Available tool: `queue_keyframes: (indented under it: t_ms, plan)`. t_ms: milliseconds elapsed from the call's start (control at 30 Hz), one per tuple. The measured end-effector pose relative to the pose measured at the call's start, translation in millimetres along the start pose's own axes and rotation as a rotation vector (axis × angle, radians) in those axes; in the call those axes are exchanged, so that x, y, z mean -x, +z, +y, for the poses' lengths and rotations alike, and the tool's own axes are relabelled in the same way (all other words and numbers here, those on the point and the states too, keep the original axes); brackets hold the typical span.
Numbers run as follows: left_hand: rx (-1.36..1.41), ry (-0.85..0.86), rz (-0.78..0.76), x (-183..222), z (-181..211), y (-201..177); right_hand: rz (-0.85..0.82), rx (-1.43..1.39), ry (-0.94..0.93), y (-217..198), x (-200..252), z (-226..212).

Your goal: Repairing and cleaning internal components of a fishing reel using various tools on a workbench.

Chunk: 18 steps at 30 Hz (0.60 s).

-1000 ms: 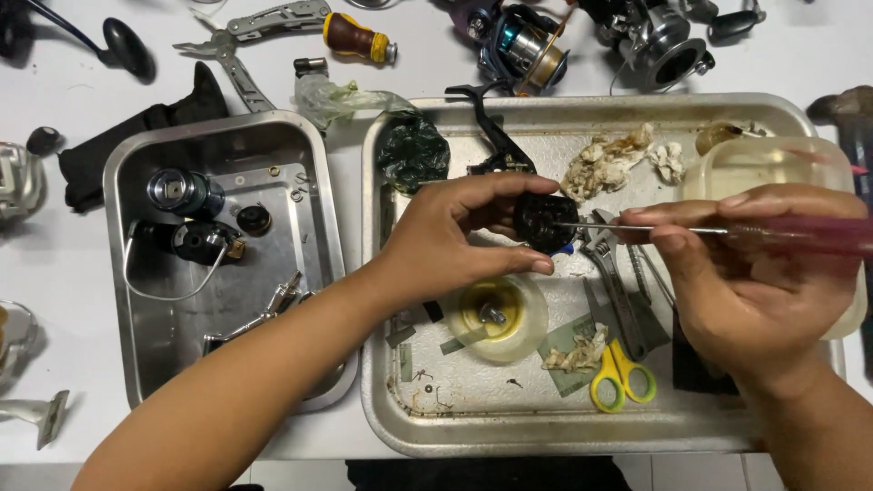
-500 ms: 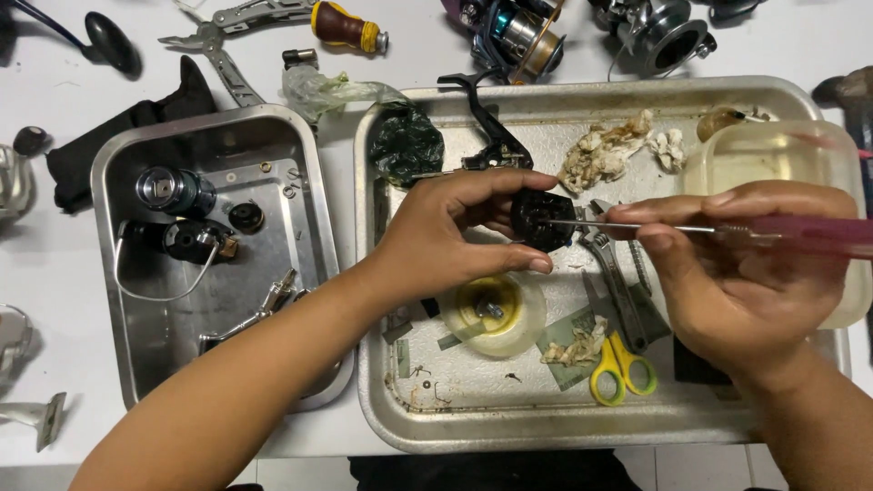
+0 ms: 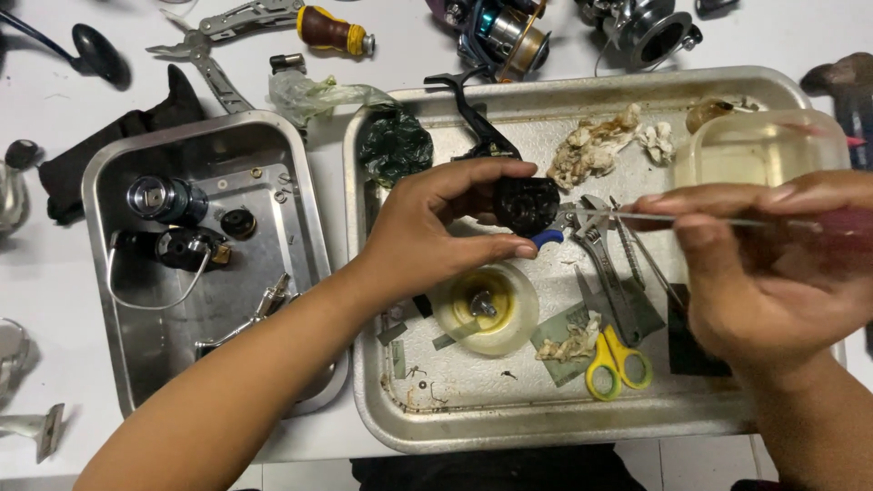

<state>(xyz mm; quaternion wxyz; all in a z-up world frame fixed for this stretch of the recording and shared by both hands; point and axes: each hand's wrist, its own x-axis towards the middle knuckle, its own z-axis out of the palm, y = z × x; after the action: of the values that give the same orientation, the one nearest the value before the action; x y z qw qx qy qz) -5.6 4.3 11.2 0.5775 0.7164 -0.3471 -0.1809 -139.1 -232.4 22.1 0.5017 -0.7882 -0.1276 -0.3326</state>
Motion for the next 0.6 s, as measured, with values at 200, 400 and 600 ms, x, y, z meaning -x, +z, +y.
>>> queue_keyframes:
  t_ms: [200,400,600]
  plan:
    - [0.191,-0.133,0.087,-1,3,1,-0.143,0.253,0.321,-12,-38,-15]
    - [0.471,-0.074,0.192,-6,-15,2,-0.747,0.767,0.705,-7,-54,-11]
    - [0.430,0.042,0.129,-3,-17,-1,-0.814,0.919,0.552,-4,-41,4]
